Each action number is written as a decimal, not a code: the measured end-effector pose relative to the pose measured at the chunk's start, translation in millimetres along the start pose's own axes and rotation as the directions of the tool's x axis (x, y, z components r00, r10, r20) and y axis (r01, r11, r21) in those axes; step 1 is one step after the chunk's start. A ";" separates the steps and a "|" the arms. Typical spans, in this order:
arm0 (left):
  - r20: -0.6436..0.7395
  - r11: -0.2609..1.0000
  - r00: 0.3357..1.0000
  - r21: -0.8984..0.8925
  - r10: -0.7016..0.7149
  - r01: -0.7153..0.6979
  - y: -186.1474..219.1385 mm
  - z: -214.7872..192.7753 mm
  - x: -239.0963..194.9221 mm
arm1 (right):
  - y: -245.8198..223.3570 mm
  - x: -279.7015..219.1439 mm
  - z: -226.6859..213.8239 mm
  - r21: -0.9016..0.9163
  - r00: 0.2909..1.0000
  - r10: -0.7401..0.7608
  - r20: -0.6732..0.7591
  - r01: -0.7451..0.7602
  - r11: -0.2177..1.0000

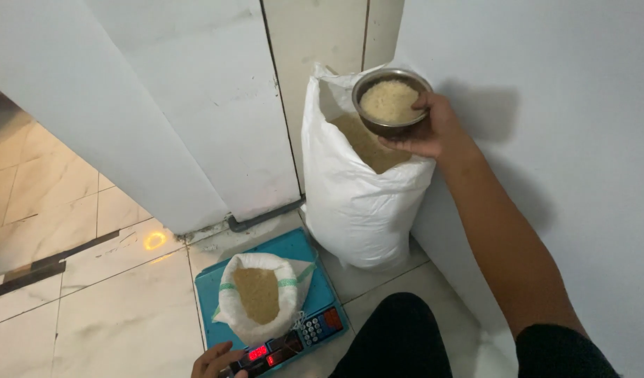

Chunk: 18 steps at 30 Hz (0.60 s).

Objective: Scooping rice from a large sack into a smaller bag on a digital scale using a metal bowl to reach a specific weight.

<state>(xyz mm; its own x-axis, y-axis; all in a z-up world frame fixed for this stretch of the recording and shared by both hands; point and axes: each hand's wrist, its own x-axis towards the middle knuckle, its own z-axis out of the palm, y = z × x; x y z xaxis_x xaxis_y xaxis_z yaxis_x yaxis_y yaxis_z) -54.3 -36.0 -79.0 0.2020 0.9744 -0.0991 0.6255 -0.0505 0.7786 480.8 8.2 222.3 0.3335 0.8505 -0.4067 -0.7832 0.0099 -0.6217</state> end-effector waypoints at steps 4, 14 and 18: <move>-0.043 0.968 0.995 -0.233 0.087 -0.094 86.4 -18.6 -28.1 | 18.5 -62.9 46.8 -0.069 0.986 -0.128 0.104 0.135 0.988; 0.230 0.554 0.854 -0.829 0.467 -0.079 242.0 -29.8 -26.1 | 239.0 -157.3 30.0 -0.114 0.994 0.099 0.041 -0.094 0.989; 0.187 0.626 0.981 -0.758 -0.056 0.181 267.4 -34.4 -31.3 | 300.5 -146.0 -13.6 -0.162 0.960 0.023 0.281 0.023 0.986</move>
<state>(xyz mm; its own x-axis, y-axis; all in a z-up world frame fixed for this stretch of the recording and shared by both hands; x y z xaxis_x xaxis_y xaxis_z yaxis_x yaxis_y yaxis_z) 80.7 -72.5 153.6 0.3044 0.9173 -0.2568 -0.1433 0.3106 0.9397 204.0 -120.1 85.7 0.1545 0.9639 -0.2170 -0.6797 -0.0557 -0.7314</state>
